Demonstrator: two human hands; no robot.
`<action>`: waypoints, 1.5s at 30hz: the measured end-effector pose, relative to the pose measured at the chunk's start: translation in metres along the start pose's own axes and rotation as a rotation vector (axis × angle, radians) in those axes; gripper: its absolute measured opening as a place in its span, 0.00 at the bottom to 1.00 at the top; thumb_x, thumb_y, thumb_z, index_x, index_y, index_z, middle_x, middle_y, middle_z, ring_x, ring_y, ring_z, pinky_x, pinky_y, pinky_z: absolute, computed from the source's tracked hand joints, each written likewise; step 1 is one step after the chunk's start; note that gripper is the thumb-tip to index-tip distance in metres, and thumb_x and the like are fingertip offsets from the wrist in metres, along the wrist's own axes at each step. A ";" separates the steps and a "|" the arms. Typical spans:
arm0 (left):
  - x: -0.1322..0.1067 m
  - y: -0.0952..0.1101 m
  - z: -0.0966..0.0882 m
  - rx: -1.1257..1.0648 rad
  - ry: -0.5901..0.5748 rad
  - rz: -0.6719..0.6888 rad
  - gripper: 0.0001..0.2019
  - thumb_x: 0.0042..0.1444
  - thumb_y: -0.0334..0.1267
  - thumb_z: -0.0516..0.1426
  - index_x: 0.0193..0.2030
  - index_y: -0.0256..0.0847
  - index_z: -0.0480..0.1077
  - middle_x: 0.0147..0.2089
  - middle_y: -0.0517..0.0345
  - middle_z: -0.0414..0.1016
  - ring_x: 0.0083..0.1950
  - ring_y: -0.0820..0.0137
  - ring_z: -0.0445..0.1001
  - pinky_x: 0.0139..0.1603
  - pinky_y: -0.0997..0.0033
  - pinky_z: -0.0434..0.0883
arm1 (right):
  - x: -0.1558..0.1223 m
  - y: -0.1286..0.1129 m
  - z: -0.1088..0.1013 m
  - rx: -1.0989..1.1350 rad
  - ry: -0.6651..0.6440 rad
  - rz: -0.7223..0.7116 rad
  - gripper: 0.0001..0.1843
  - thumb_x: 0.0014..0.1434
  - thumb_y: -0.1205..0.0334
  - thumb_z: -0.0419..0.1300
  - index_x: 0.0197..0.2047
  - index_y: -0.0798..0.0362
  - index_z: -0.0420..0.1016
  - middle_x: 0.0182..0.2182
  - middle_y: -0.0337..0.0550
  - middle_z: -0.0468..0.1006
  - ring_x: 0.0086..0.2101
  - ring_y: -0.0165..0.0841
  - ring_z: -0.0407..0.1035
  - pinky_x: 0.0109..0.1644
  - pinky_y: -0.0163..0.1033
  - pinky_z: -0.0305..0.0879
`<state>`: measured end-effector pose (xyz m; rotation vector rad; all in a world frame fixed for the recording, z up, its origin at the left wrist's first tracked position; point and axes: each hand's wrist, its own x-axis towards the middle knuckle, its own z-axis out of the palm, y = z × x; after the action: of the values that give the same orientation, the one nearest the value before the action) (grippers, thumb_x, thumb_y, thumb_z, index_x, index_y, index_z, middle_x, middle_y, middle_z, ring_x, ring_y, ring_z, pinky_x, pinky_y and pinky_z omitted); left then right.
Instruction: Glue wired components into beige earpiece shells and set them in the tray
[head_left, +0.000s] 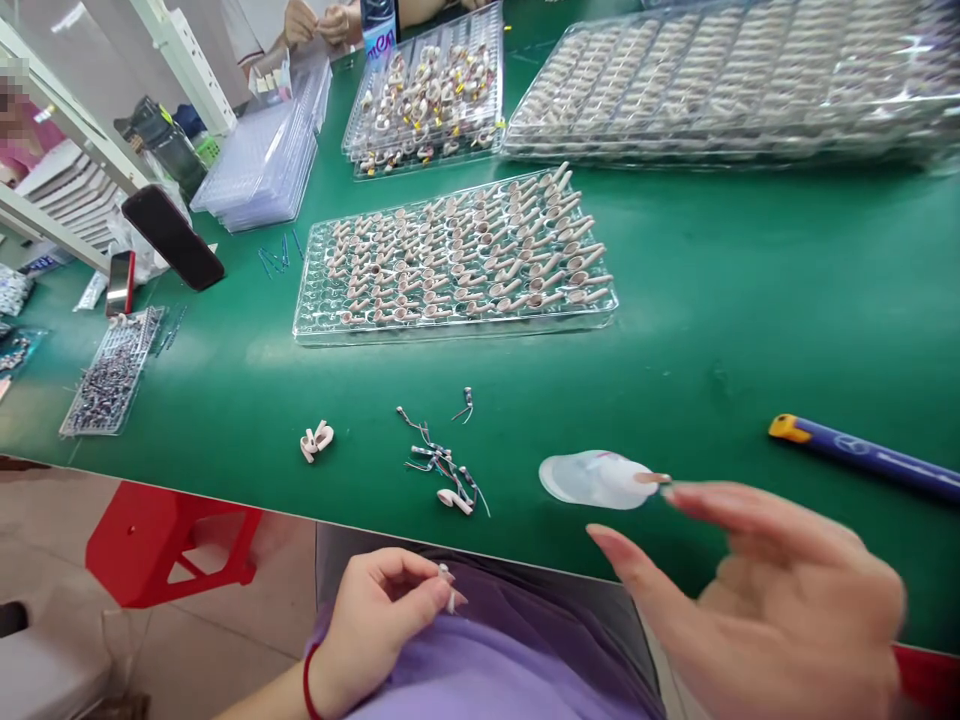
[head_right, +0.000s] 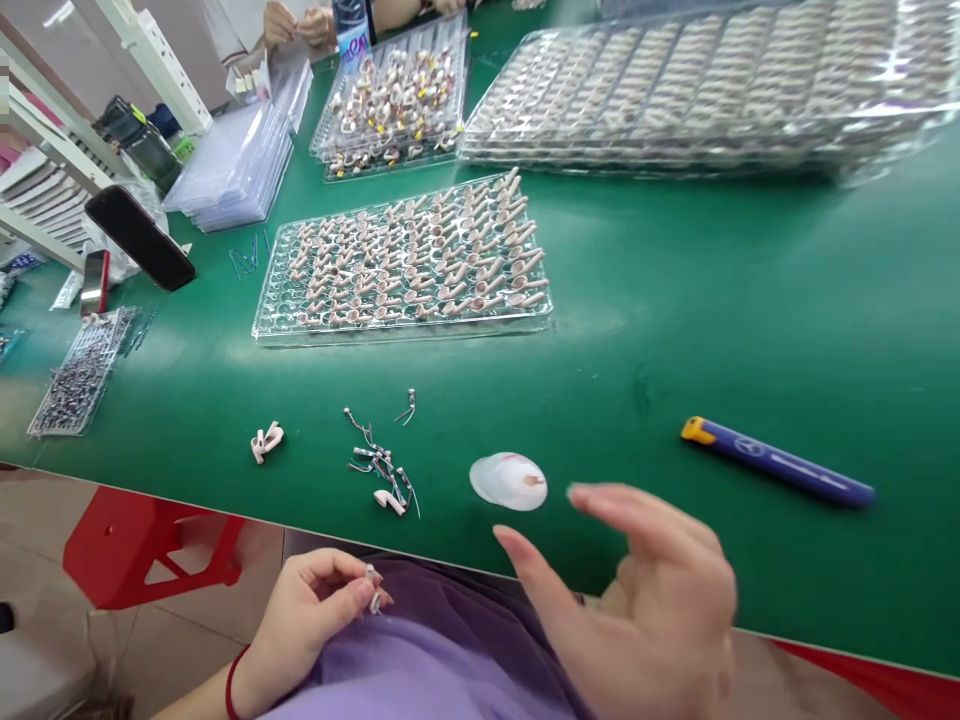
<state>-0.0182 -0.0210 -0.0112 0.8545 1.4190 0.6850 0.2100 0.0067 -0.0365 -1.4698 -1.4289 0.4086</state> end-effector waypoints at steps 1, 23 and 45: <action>0.003 -0.002 0.002 -0.069 -0.010 -0.078 0.14 0.48 0.47 0.66 0.29 0.37 0.77 0.30 0.49 0.82 0.29 0.68 0.77 0.31 0.71 0.70 | -0.005 -0.005 0.002 -0.001 0.006 -0.070 0.16 0.57 0.62 0.65 0.48 0.46 0.68 0.38 0.46 0.71 0.38 0.40 0.70 0.40 0.47 0.70; 0.018 -0.007 0.014 -0.249 -0.017 -0.080 0.11 0.48 0.42 0.67 0.24 0.35 0.78 0.25 0.56 0.77 0.27 0.74 0.69 0.29 0.76 0.63 | -0.023 -0.036 0.034 0.042 -0.380 -0.351 0.11 0.65 0.71 0.53 0.37 0.54 0.76 0.29 0.41 0.76 0.31 0.31 0.65 0.37 0.40 0.52; 0.017 -0.011 0.018 -0.347 0.037 -0.065 0.08 0.46 0.38 0.68 0.23 0.36 0.79 0.24 0.57 0.78 0.27 0.75 0.71 0.31 0.76 0.66 | -0.028 -0.035 0.039 0.044 -0.343 -0.328 0.12 0.66 0.70 0.51 0.35 0.55 0.75 0.28 0.42 0.75 0.30 0.32 0.62 0.36 0.41 0.50</action>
<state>0.0000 -0.0145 -0.0311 0.5243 1.3049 0.8702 0.1529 -0.0099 -0.0358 -1.1374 -1.8857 0.4969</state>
